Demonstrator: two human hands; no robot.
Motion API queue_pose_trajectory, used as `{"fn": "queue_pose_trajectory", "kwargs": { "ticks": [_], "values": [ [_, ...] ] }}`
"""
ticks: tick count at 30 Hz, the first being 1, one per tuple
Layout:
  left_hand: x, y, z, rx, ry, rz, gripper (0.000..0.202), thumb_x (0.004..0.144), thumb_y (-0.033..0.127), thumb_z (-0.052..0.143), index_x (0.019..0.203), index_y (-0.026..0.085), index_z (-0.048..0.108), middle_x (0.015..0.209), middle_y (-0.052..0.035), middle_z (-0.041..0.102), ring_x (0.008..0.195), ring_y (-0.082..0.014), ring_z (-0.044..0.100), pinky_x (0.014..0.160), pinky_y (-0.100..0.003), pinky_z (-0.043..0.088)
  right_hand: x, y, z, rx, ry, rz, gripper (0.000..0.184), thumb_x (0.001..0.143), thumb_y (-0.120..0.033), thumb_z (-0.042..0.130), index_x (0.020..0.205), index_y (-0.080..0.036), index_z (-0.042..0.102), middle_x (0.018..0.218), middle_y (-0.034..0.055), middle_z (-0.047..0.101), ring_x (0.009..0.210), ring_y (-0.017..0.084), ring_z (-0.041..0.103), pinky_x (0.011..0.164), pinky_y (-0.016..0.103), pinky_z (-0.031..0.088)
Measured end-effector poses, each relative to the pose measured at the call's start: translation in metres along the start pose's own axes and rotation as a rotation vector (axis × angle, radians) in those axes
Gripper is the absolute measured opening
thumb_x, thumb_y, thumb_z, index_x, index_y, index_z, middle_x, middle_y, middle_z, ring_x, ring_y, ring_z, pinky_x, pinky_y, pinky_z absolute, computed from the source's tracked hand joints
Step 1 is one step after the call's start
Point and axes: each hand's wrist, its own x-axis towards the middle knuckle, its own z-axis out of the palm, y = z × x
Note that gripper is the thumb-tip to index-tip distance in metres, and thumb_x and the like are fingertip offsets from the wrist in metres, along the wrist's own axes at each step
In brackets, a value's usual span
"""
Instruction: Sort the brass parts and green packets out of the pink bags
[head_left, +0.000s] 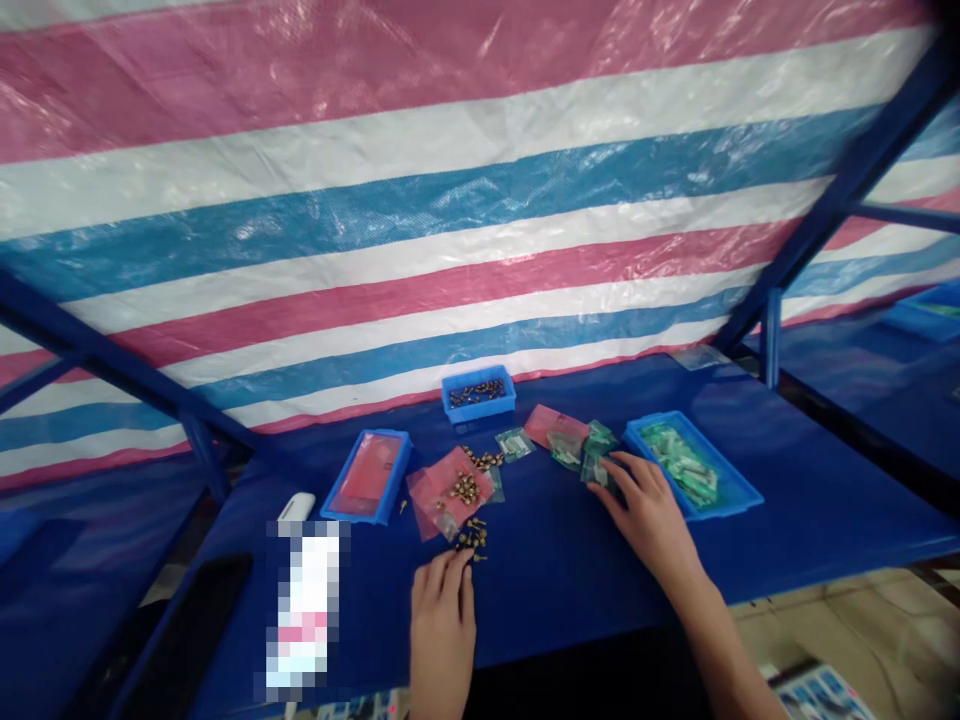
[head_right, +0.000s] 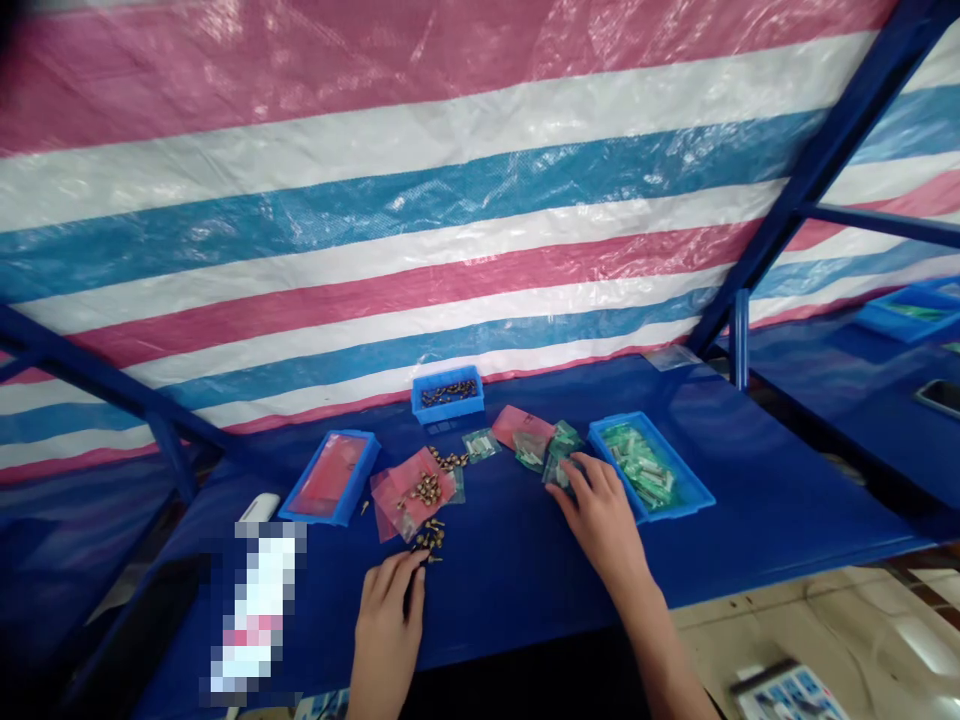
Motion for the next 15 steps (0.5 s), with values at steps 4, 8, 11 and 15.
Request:
{"fn": "queue_pose_trajectory", "kwargs": {
  "ticks": [4,8,11,15],
  "values": [
    [0.014,0.009,0.006,-0.010,-0.037,0.033,0.031,0.098,0.020,0.045,0.121,0.026,0.065,0.112,-0.0065,0.066,0.102,-0.0223,0.061,0.092,-0.040,0.053,-0.002,-0.005,0.021,-0.023,-0.066,0.058,0.038,0.097,-0.042,0.052,0.124,-0.017,0.061,0.119,0.0170,0.063,0.111,0.034,0.056,0.091,0.049,0.050],
    [0.019,0.015,0.009,-0.038,-0.063,0.067,0.034,0.098,0.018,0.046,0.126,0.028,0.062,0.117,-0.0065,0.064,0.107,-0.0218,0.060,0.095,-0.038,0.052,-0.008,-0.003,0.018,0.076,-0.057,0.111,0.032,0.100,-0.036,0.045,0.121,-0.018,0.062,0.108,0.0125,0.069,0.103,0.029,0.062,0.090,0.043,0.051],
    [0.019,0.018,0.007,-0.059,-0.074,0.075,0.036,0.097,0.020,0.047,0.129,0.028,0.060,0.118,-0.0071,0.064,0.110,-0.0225,0.060,0.096,-0.038,0.052,-0.009,-0.005,0.010,0.176,-0.017,0.296,0.035,0.098,-0.041,0.048,0.118,-0.018,0.064,0.095,0.0105,0.072,0.082,0.026,0.068,0.074,0.036,0.054],
    [0.017,0.019,0.002,-0.112,-0.026,0.056,0.035,0.097,0.022,0.050,0.129,0.028,0.061,0.118,-0.0072,0.065,0.110,-0.0223,0.060,0.096,-0.037,0.052,-0.006,-0.024,0.002,0.549,-0.081,0.636,0.042,0.090,-0.053,0.058,0.115,-0.020,0.064,0.071,0.0035,0.068,0.057,0.020,0.062,0.050,0.028,0.048]
  ]
}}
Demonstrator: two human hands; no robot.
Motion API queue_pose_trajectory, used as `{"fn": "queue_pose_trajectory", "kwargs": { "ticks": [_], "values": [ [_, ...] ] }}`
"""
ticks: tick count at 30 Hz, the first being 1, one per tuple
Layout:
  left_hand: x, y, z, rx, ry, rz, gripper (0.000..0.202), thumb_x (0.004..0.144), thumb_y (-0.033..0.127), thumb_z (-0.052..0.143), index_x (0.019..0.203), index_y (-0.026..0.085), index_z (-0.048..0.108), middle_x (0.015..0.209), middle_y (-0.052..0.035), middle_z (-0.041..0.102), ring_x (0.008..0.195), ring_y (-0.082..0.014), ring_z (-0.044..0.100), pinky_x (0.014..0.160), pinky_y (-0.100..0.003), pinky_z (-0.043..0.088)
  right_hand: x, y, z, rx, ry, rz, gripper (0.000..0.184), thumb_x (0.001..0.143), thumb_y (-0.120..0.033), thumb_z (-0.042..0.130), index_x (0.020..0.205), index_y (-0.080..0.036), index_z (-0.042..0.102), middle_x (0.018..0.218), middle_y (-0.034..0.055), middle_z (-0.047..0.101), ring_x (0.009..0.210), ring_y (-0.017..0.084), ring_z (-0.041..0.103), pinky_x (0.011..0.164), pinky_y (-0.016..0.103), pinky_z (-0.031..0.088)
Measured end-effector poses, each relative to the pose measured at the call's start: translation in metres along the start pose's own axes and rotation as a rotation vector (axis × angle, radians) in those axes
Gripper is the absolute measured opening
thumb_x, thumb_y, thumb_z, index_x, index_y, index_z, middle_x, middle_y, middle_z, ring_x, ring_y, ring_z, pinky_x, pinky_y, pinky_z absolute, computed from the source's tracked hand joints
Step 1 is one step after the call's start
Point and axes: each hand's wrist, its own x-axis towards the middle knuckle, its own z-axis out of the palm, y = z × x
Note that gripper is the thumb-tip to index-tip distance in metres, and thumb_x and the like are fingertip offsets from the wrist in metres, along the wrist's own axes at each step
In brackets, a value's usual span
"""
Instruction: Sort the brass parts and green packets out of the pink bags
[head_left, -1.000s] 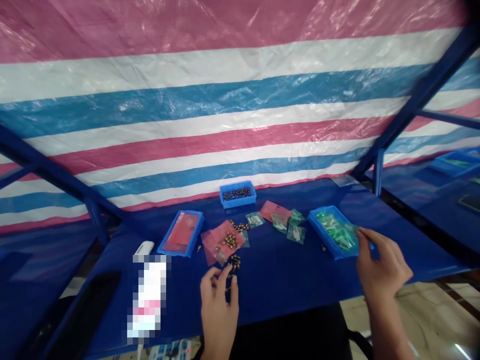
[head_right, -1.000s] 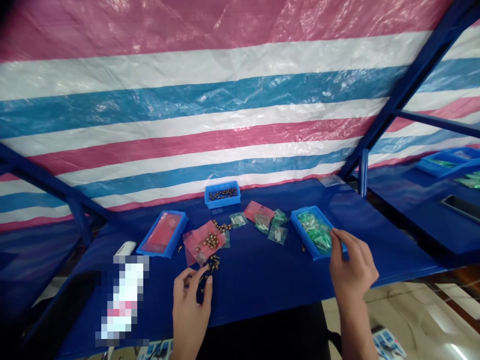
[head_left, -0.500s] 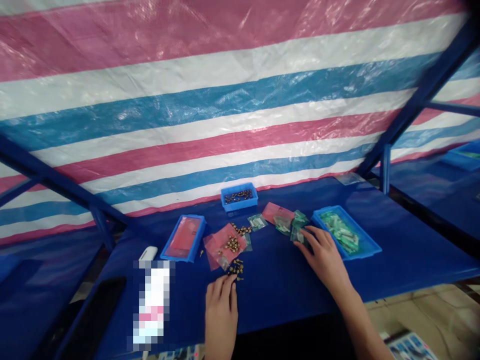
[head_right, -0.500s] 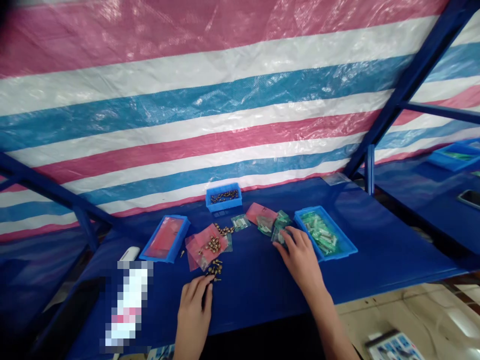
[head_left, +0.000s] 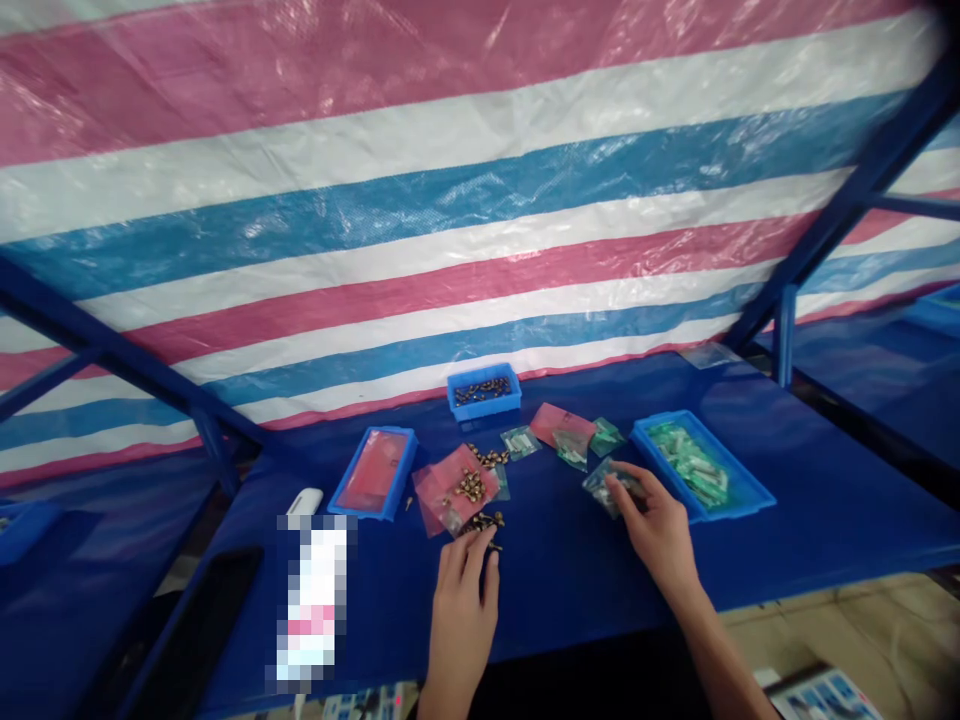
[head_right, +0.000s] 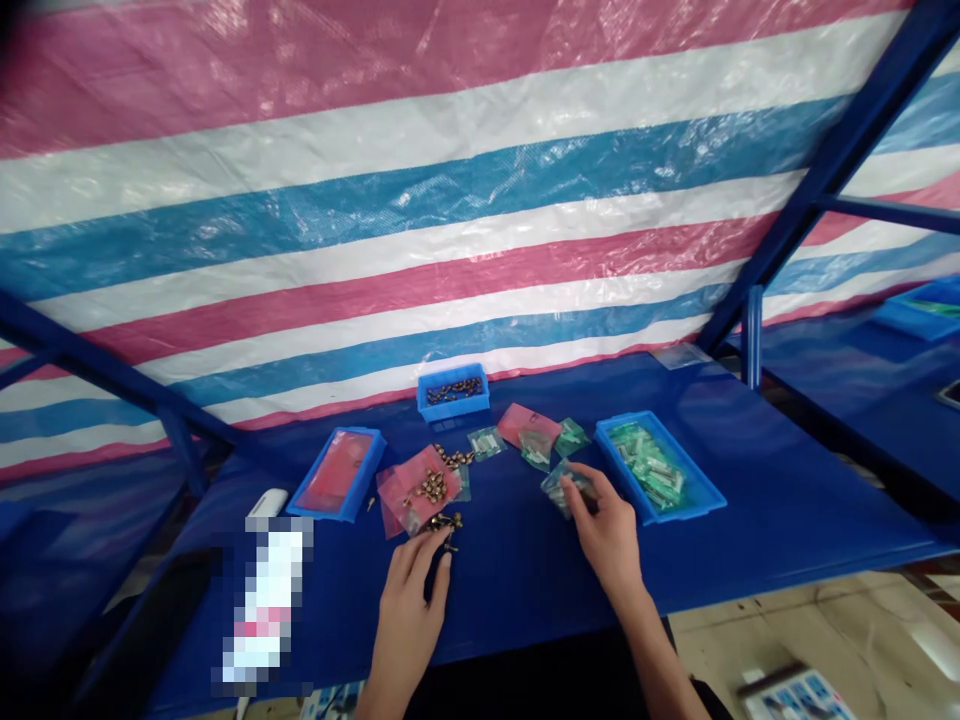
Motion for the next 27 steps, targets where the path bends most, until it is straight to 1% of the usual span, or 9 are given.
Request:
{"fn": "queue_pose_trajectory", "kwargs": {
  "ticks": [3,6,9,12,15,17,22,25,27],
  "values": [
    [-0.004,0.002,-0.003,-0.058,0.050,0.002,0.031,0.096,0.023,0.052,0.124,0.026,0.063,0.109,-0.0071,0.068,0.104,-0.0214,0.063,0.093,-0.036,0.053,-0.021,-0.021,0.018,0.352,-0.182,0.177,0.038,0.090,-0.055,0.058,0.104,-0.020,0.061,0.062,-0.0008,0.060,0.051,0.016,0.057,0.046,0.025,0.045],
    [-0.008,0.008,-0.003,-0.181,0.004,-0.025,0.032,0.094,0.027,0.058,0.125,0.024,0.061,0.088,-0.0033,0.069,0.084,-0.0172,0.064,0.082,-0.030,0.054,-0.049,-0.040,0.042,0.511,-0.341,0.264,0.035,0.093,-0.055,0.054,0.100,-0.021,0.057,0.054,-0.0063,0.048,0.041,0.010,0.046,0.039,0.020,0.037],
    [-0.010,0.014,-0.002,-0.398,-0.125,-0.129,0.040,0.090,0.031,0.064,0.128,0.022,0.057,0.068,0.0034,0.064,0.062,-0.0118,0.059,0.065,-0.022,0.051,-0.066,-0.051,0.055,0.539,-0.531,0.215,0.032,0.095,-0.052,0.053,0.104,-0.021,0.057,0.053,-0.0082,0.044,0.038,0.007,0.038,0.037,0.018,0.030],
    [-0.007,0.015,-0.004,-0.539,-0.162,-0.207,0.018,0.091,0.029,0.062,0.107,0.022,0.067,0.068,0.0030,0.064,0.057,-0.0094,0.055,0.056,-0.019,0.045,-0.067,-0.054,0.052,0.587,-0.701,0.047,0.024,0.095,-0.044,0.057,0.100,-0.022,0.063,0.078,0.0008,0.062,0.056,0.010,0.054,0.052,0.021,0.045],
    [-0.003,0.010,-0.008,-0.571,-0.056,-0.145,0.018,0.091,0.022,0.058,0.077,0.020,0.069,0.090,-0.0038,0.067,0.076,-0.0129,0.062,0.065,-0.021,0.048,-0.059,-0.055,0.044,0.592,-0.746,-0.155,0.026,0.096,-0.036,0.057,0.078,-0.021,0.068,0.115,0.0076,0.062,0.091,0.017,0.063,0.081,0.029,0.051],
    [-0.002,0.007,-0.011,-0.576,-0.011,-0.096,0.023,0.089,0.018,0.058,0.069,0.019,0.068,0.099,-0.0059,0.066,0.088,-0.0163,0.064,0.071,-0.023,0.049,-0.056,-0.055,0.041,0.574,-0.767,-0.233,0.029,0.096,-0.032,0.057,0.071,-0.021,0.069,0.122,0.0071,0.060,0.107,0.020,0.060,0.092,0.032,0.048],
    [-0.002,0.011,-0.011,-0.542,-0.021,-0.139,0.008,0.085,0.023,0.067,0.091,0.023,0.072,0.118,-0.0081,0.064,0.081,-0.0152,0.064,0.067,-0.025,0.051,-0.057,-0.057,0.042,0.504,-0.724,-0.233,0.012,0.092,-0.031,0.064,0.092,-0.026,0.074,0.132,0.0062,0.056,0.123,0.022,0.054,0.105,0.034,0.042],
    [-0.002,0.016,-0.009,-0.546,-0.042,-0.177,0.014,0.085,0.028,0.068,0.098,0.023,0.074,0.117,-0.0085,0.067,0.083,-0.0167,0.065,0.066,-0.024,0.051,-0.059,-0.056,0.043,0.482,-0.699,-0.139,0.014,0.092,-0.033,0.065,0.099,-0.025,0.073,0.112,0.0060,0.068,0.101,0.019,0.065,0.091,0.030,0.049],
    [-0.003,0.016,-0.008,-0.569,-0.124,-0.245,0.012,0.086,0.031,0.068,0.092,0.021,0.074,0.091,-0.0052,0.073,0.068,-0.0139,0.063,0.060,-0.022,0.048,-0.061,-0.053,0.044,0.479,-0.719,-0.067,0.017,0.093,-0.036,0.062,0.095,-0.022,0.071,0.081,0.0023,0.071,0.075,0.016,0.066,0.075,0.027,0.051]
  ]
}}
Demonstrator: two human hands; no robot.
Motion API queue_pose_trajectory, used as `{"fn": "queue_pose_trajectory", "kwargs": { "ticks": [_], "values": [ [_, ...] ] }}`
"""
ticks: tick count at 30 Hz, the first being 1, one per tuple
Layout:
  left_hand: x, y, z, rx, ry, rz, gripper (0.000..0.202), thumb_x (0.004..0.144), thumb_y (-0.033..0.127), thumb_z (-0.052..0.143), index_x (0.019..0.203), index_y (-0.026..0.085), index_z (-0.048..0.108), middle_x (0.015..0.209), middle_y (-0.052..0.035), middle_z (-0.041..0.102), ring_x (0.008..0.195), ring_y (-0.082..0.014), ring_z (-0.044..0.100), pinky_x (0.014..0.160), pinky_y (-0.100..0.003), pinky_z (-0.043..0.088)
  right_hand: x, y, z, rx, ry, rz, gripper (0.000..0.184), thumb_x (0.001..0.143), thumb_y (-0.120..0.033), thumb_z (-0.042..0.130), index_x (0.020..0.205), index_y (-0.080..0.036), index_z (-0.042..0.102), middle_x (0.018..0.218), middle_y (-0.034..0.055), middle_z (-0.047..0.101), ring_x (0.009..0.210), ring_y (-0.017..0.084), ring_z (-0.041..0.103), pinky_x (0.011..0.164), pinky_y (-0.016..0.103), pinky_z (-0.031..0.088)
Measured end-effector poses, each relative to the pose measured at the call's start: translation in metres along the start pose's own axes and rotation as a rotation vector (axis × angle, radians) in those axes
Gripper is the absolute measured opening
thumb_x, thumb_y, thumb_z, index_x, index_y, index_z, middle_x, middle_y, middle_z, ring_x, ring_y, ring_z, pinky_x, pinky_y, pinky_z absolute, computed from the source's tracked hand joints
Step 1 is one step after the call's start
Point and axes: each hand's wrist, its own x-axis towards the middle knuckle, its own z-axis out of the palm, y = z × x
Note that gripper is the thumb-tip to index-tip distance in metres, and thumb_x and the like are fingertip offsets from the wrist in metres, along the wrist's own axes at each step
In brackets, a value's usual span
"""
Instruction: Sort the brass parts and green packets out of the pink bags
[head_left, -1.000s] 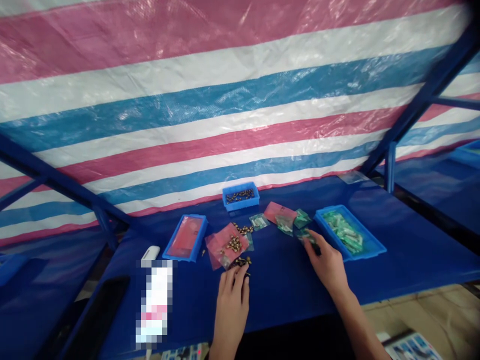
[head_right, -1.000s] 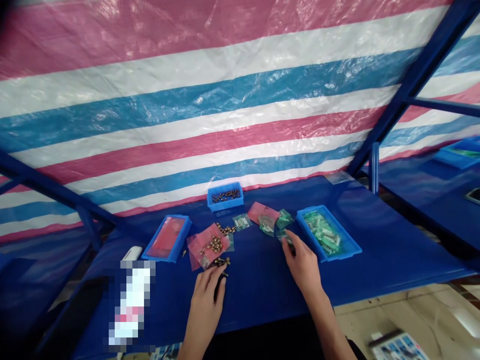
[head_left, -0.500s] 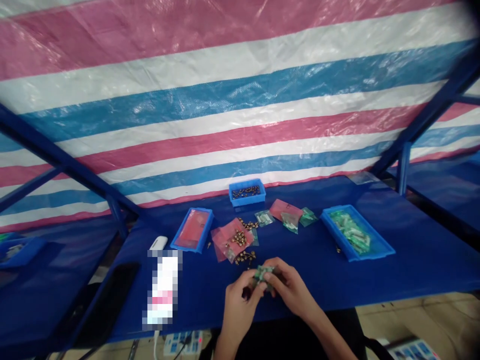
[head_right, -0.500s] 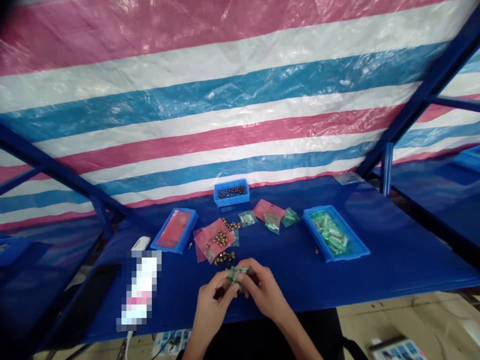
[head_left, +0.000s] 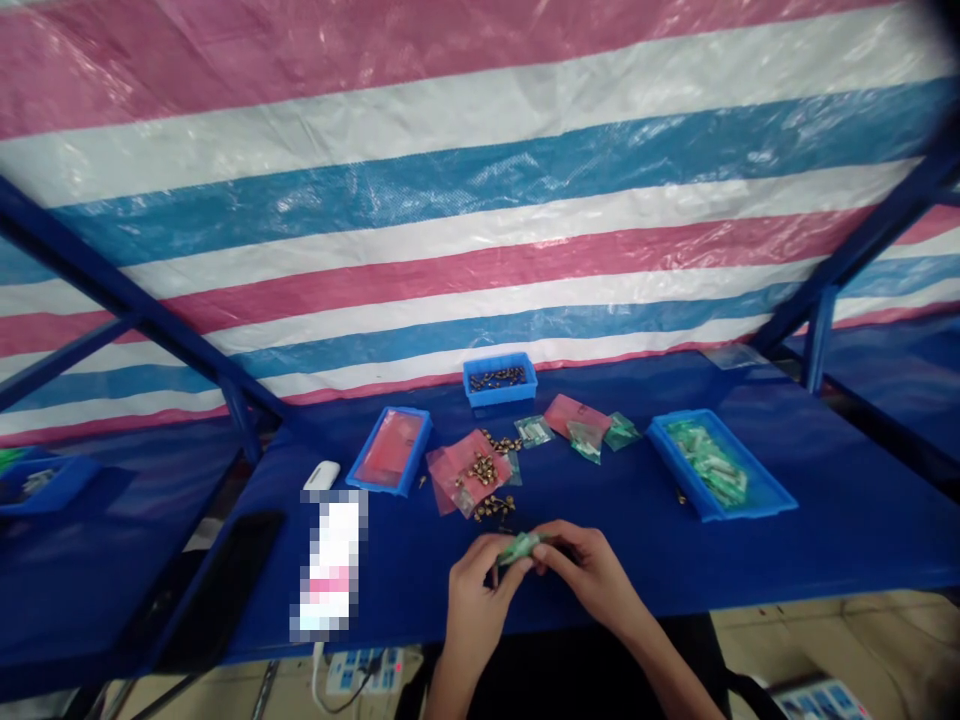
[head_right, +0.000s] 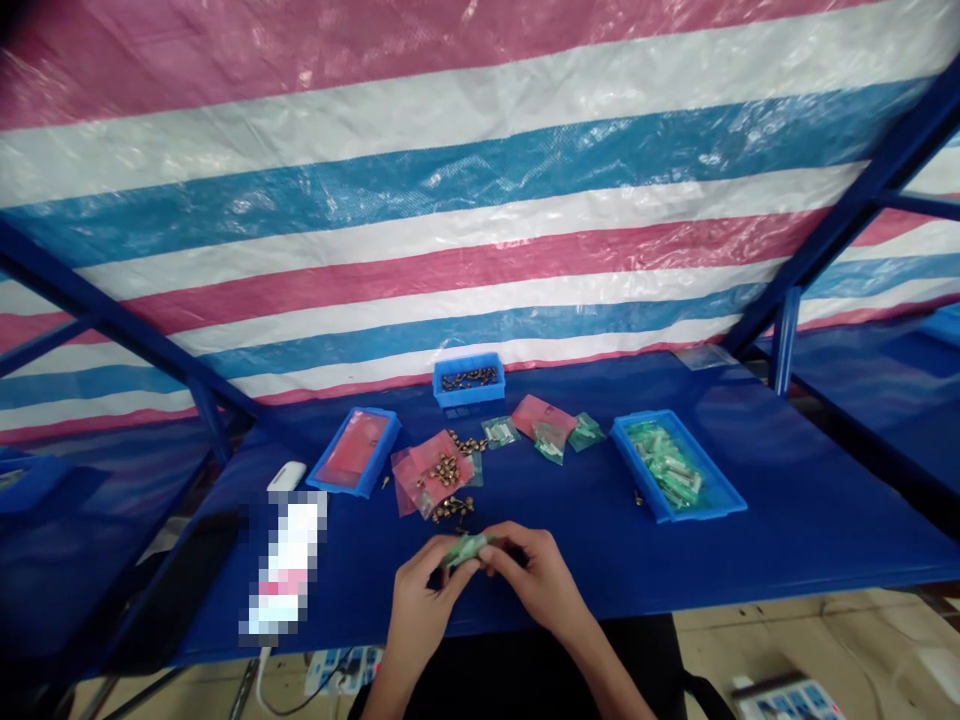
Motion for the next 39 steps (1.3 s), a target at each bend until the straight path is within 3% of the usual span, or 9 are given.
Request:
{"fn": "queue_pose_trajectory", "kwargs": {
  "ticks": [3,6,13,17,20,25,31,35,39],
  "values": [
    [-0.001,-0.003,-0.002,-0.083,-0.100,-0.148,0.017,0.087,0.034,0.067,0.083,0.018,0.072,0.061,0.0001,0.067,0.051,-0.0103,0.056,0.054,-0.020,0.044,-0.002,0.003,0.000,0.003,-0.019,0.038,0.028,0.095,-0.038,0.058,0.077,-0.019,0.065,0.061,-0.0008,0.065,0.058,0.013,0.059,0.063,0.024,0.046],
    [-0.001,-0.004,-0.006,-0.177,-0.144,-0.197,0.025,0.091,0.038,0.060,0.081,0.016,0.069,0.061,-0.0012,0.068,0.052,-0.0106,0.057,0.054,-0.020,0.045,-0.003,0.002,0.000,-0.039,-0.018,0.027,0.032,0.095,-0.039,0.058,0.070,-0.018,0.062,0.061,-0.0006,0.064,0.058,0.012,0.057,0.061,0.023,0.044],
    [0.002,-0.002,-0.006,-0.071,-0.171,-0.077,0.024,0.093,0.038,0.059,0.088,0.019,0.072,0.069,-0.0014,0.069,0.059,-0.0110,0.056,0.058,-0.021,0.043,-0.001,-0.004,0.003,0.005,-0.021,-0.034,0.020,0.091,-0.039,0.063,0.091,-0.019,0.068,0.090,0.0038,0.070,0.080,0.016,0.064,0.075,0.026,0.050],
    [0.001,-0.005,-0.005,-0.142,-0.110,-0.080,0.032,0.094,0.039,0.056,0.121,0.022,0.062,0.081,-0.0016,0.070,0.063,-0.0117,0.056,0.060,-0.022,0.045,-0.002,0.001,-0.028,-0.060,0.345,-0.017,0.028,0.086,-0.045,0.068,0.097,-0.019,0.067,0.092,0.0057,0.070,0.078,0.018,0.067,0.069,0.027,0.053],
    [0.001,-0.008,-0.004,-0.201,-0.058,-0.111,0.037,0.095,0.039,0.054,0.127,0.022,0.056,0.083,-0.0018,0.068,0.065,-0.0120,0.057,0.065,-0.024,0.047,-0.008,-0.006,-0.079,-0.239,0.705,-0.010,0.043,0.080,-0.049,0.073,0.111,-0.020,0.066,0.080,0.0030,0.070,0.064,0.017,0.065,0.061,0.027,0.052],
    [0.004,-0.007,-0.002,-0.288,0.057,-0.187,0.055,0.095,0.042,0.055,0.143,0.023,0.038,0.092,-0.0028,0.067,0.065,-0.0115,0.058,0.066,-0.025,0.049,-0.016,-0.018,-0.167,-0.566,1.257,-0.090,0.052,0.085,-0.056,0.063,0.119,-0.016,0.067,0.088,0.0092,0.071,0.074,0.021,0.067,0.070,0.033,0.052],
    [0.005,-0.007,-0.001,-0.344,0.121,-0.206,0.056,0.095,0.042,0.054,0.144,0.022,0.036,0.089,-0.0020,0.066,0.063,-0.0103,0.056,0.066,-0.025,0.049,-0.004,0.002,-0.206,-1.210,0.868,-0.017,0.057,0.092,-0.062,0.044,0.105,-0.015,0.074,0.090,0.0153,0.066,0.084,0.029,0.059,0.078,0.044,0.047],
    [0.005,-0.009,-0.001,-0.352,0.131,-0.202,0.054,0.095,0.042,0.055,0.143,0.022,0.039,0.085,-0.0015,0.066,0.062,-0.0101,0.056,0.065,-0.024,0.049,-0.001,0.001,-0.193,-1.336,0.986,-0.102,0.050,0.093,-0.055,0.046,0.117,-0.017,0.069,0.108,0.0190,0.057,0.102,0.035,0.052,0.079,0.045,0.047],
    [0.006,-0.011,-0.001,-0.353,0.142,-0.210,0.056,0.093,0.045,0.057,0.141,0.020,0.042,0.084,-0.0023,0.067,0.060,-0.0101,0.056,0.062,-0.024,0.049,0.005,-0.008,-0.160,-1.306,1.046,-0.224,0.034,0.095,-0.042,0.053,0.107,-0.016,0.071,0.110,0.0172,0.059,0.103,0.032,0.053,0.089,0.046,0.046]
  ]
}}
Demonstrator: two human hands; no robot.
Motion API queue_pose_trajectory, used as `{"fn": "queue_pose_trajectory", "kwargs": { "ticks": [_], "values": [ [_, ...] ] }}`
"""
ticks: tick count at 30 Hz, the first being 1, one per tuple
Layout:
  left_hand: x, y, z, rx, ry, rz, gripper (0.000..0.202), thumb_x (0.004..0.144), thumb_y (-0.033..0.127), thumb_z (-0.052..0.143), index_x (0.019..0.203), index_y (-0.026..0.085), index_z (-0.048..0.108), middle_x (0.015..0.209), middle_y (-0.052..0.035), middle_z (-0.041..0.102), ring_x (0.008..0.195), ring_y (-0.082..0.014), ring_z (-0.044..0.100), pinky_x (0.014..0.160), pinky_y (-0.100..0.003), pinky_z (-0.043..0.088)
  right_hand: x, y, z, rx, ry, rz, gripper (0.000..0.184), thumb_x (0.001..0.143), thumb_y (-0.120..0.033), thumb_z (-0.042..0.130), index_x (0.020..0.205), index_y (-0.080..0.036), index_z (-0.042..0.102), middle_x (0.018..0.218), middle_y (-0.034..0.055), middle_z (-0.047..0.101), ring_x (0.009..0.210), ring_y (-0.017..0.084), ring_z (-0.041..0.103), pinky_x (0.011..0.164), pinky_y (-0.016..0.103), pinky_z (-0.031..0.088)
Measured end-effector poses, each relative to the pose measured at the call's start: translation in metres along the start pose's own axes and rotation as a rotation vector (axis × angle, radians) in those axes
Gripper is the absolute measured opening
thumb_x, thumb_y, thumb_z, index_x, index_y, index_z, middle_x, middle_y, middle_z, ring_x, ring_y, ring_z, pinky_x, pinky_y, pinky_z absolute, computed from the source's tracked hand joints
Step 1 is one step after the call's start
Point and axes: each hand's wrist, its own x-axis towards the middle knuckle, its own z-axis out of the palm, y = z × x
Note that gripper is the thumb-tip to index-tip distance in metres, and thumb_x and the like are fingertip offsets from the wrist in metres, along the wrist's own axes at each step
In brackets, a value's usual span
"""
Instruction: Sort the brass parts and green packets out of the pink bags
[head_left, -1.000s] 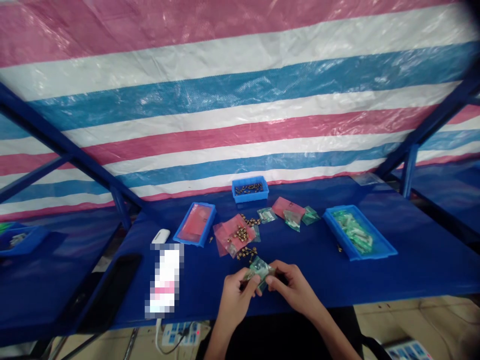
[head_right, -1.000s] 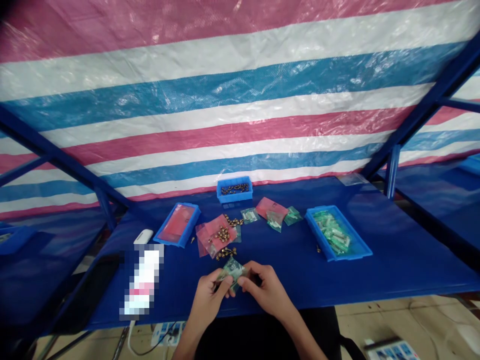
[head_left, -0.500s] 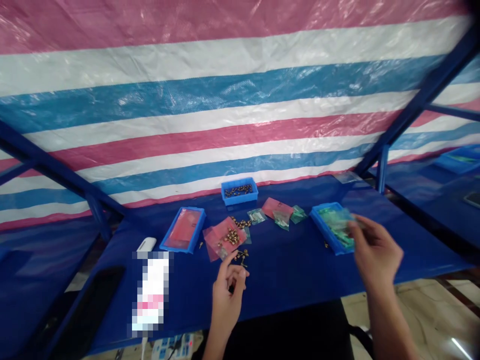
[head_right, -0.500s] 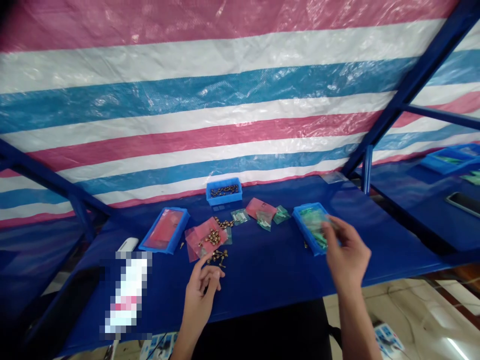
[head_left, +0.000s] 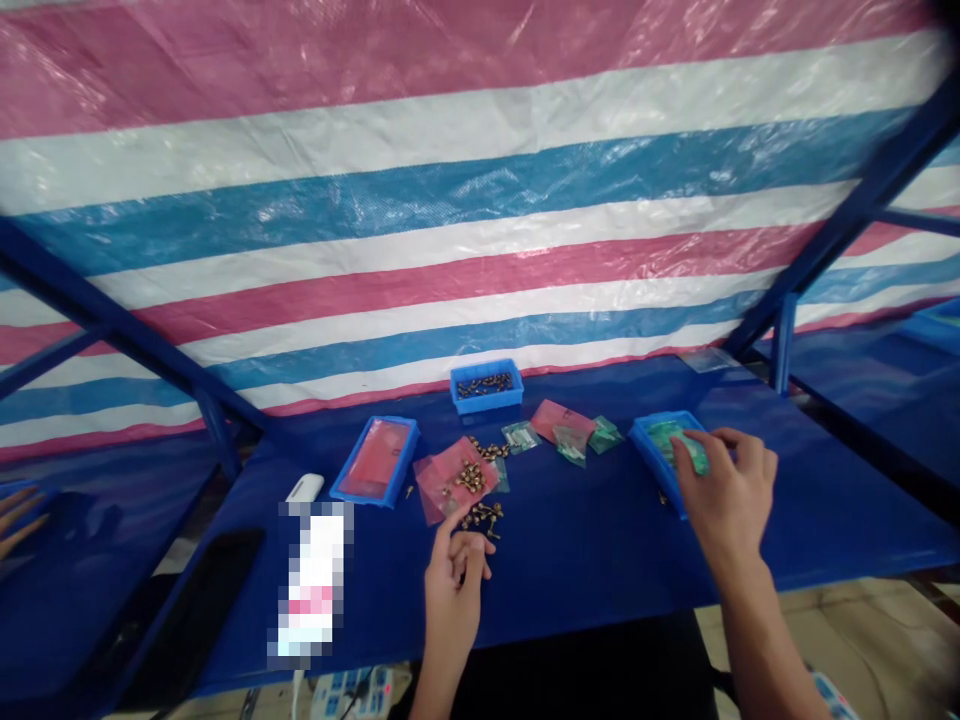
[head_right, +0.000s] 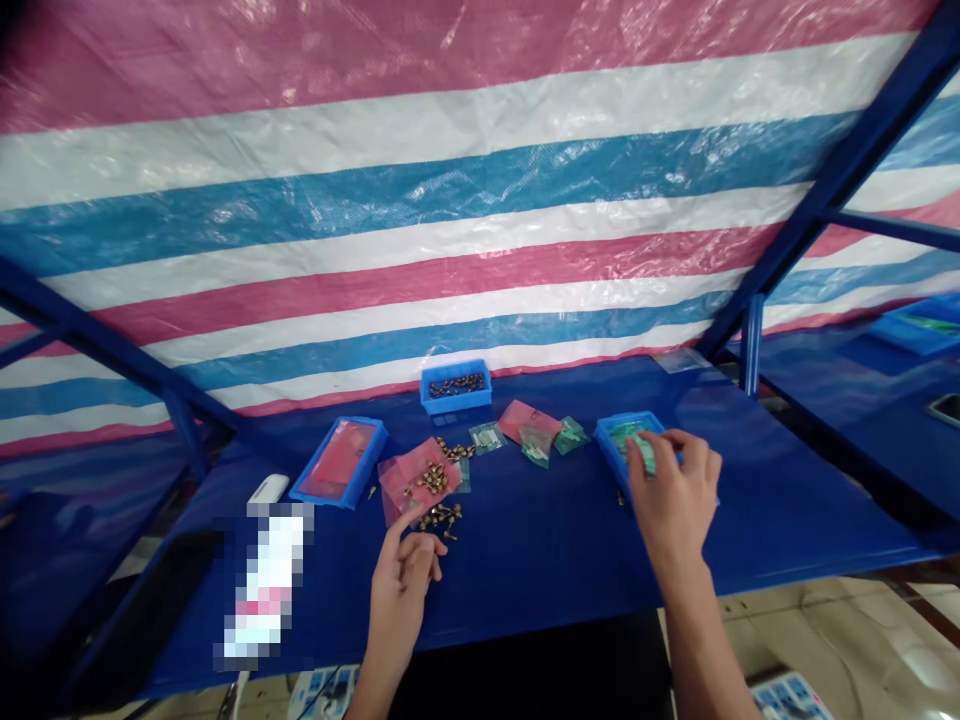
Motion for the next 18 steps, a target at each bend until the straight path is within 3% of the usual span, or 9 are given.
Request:
{"fn": "queue_pose_trajectory", "kwargs": {
  "ticks": [3,6,9,12,15,18],
  "values": [
    [0.000,-0.001,0.000,0.014,-0.003,-0.002,0.056,0.093,0.044,0.057,0.141,0.019,0.043,0.085,-0.0033,0.068,0.060,-0.0101,0.057,0.062,-0.024,0.049,-0.008,-0.033,0.012,0.188,-0.157,-0.193,0.026,0.098,-0.034,0.051,0.107,-0.019,0.069,0.107,0.0122,0.064,0.100,0.026,0.057,0.093,0.041,0.046],
    [-0.001,-0.001,0.000,0.007,0.010,0.001,0.055,0.092,0.046,0.057,0.139,0.020,0.045,0.084,-0.0029,0.068,0.060,-0.0101,0.056,0.059,-0.022,0.047,-0.015,-0.060,0.036,0.248,-0.394,-0.368,0.032,0.098,-0.033,0.050,0.124,-0.021,0.062,0.123,0.0127,0.063,0.113,0.029,0.055,0.091,0.042,0.046],
    [-0.002,0.001,0.000,0.002,0.026,-0.009,0.054,0.090,0.050,0.059,0.134,0.019,0.050,0.082,-0.0031,0.067,0.059,-0.0105,0.056,0.053,-0.021,0.043,-0.017,-0.072,0.056,0.168,-0.505,-0.393,0.031,0.098,-0.027,0.047,0.122,-0.016,0.062,0.119,0.0166,0.065,0.110,0.033,0.056,0.085,0.045,0.046],
    [-0.002,0.001,-0.001,0.000,0.055,-0.013,0.053,0.090,0.052,0.059,0.130,0.018,0.052,0.081,-0.0033,0.067,0.059,-0.0107,0.055,0.051,-0.020,0.042,-0.018,-0.072,0.056,0.225,-0.536,-0.377,0.027,0.098,-0.022,0.044,0.111,-0.015,0.066,0.107,0.0156,0.069,0.101,0.030,0.060,0.088,0.045,0.043],
    [-0.003,-0.001,-0.002,0.007,0.082,0.007,0.050,0.092,0.050,0.057,0.130,0.018,0.052,0.079,-0.0027,0.067,0.059,-0.0106,0.055,0.053,-0.021,0.043,-0.028,-0.073,0.035,0.483,-0.526,-0.199,0.027,0.099,-0.030,0.046,0.110,-0.018,0.067,0.107,0.0126,0.070,0.101,0.029,0.062,0.091,0.044,0.044],
    [-0.006,-0.001,-0.001,0.068,0.042,0.048,0.044,0.094,0.047,0.055,0.128,0.019,0.055,0.082,-0.0032,0.067,0.062,-0.0115,0.057,0.062,-0.023,0.048,-0.056,-0.088,0.007,0.886,-0.698,0.178,0.029,0.095,-0.043,0.054,0.110,-0.022,0.068,0.099,0.0078,0.072,0.090,0.026,0.066,0.079,0.036,0.051]
  ]
}}
